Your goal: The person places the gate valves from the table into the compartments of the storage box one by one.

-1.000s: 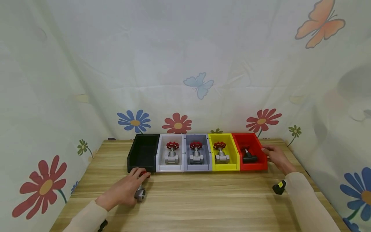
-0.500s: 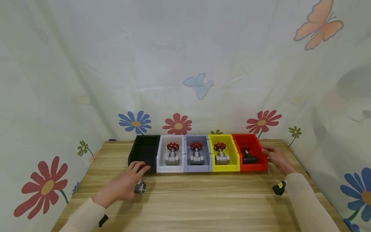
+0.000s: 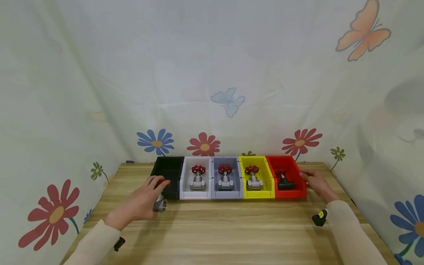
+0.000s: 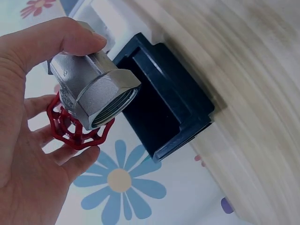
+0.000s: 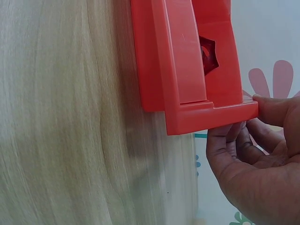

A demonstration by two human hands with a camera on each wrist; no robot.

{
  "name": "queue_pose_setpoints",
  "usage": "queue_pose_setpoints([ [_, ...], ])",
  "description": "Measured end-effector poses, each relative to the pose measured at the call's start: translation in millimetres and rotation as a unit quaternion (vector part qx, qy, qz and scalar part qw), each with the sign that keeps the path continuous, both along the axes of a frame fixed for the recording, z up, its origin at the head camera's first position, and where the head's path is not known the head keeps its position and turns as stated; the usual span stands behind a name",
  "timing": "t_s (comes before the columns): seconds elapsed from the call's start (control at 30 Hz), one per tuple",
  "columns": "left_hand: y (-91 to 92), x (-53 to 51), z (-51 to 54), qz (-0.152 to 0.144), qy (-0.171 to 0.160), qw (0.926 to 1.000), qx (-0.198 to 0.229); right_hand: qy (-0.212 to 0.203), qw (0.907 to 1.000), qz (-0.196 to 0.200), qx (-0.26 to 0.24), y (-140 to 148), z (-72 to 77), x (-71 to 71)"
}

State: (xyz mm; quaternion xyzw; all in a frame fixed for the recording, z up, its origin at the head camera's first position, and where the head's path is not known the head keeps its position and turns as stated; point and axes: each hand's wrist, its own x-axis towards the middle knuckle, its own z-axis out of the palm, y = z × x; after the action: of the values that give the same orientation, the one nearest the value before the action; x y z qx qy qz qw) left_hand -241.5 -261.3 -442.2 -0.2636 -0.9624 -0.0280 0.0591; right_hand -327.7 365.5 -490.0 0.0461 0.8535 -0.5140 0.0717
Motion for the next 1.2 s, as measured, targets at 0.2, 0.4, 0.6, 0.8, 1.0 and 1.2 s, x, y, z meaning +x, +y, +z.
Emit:
queue_pose_setpoints([
  [0.2,-1.1,-3.5,8.3,0.013,0.006,0.9999,0.001,0.006,1.0,0.001,-0.002,0.5,0.3,-0.5],
  [0.4,-3.0,-9.0,12.8,0.023,0.007,0.9997,0.003,0.004,1.0,0.001,-0.003,0.7,-1.1,-0.4],
  [0.6,-4.9,-16.2,15.8,0.034,0.008,0.9994,0.0,0.004,1.0,0.001,-0.002,1.9,-1.8,-1.8],
  [0.8,-5.9,-23.5,14.4,0.039,-0.002,0.9992,0.001,0.013,0.9999,0.006,-0.003,2.3,-0.8,-0.9],
  [1.0,-6.4,-33.2,15.3,0.041,-0.003,0.9991,0.002,0.003,1.0,0.0,-0.002,1.0,-0.3,-0.3],
  [1.2,-3.5,-43.3,19.0,0.05,-0.001,0.9988,0.005,0.005,1.0,-0.001,-0.003,0.8,0.6,0.0],
])
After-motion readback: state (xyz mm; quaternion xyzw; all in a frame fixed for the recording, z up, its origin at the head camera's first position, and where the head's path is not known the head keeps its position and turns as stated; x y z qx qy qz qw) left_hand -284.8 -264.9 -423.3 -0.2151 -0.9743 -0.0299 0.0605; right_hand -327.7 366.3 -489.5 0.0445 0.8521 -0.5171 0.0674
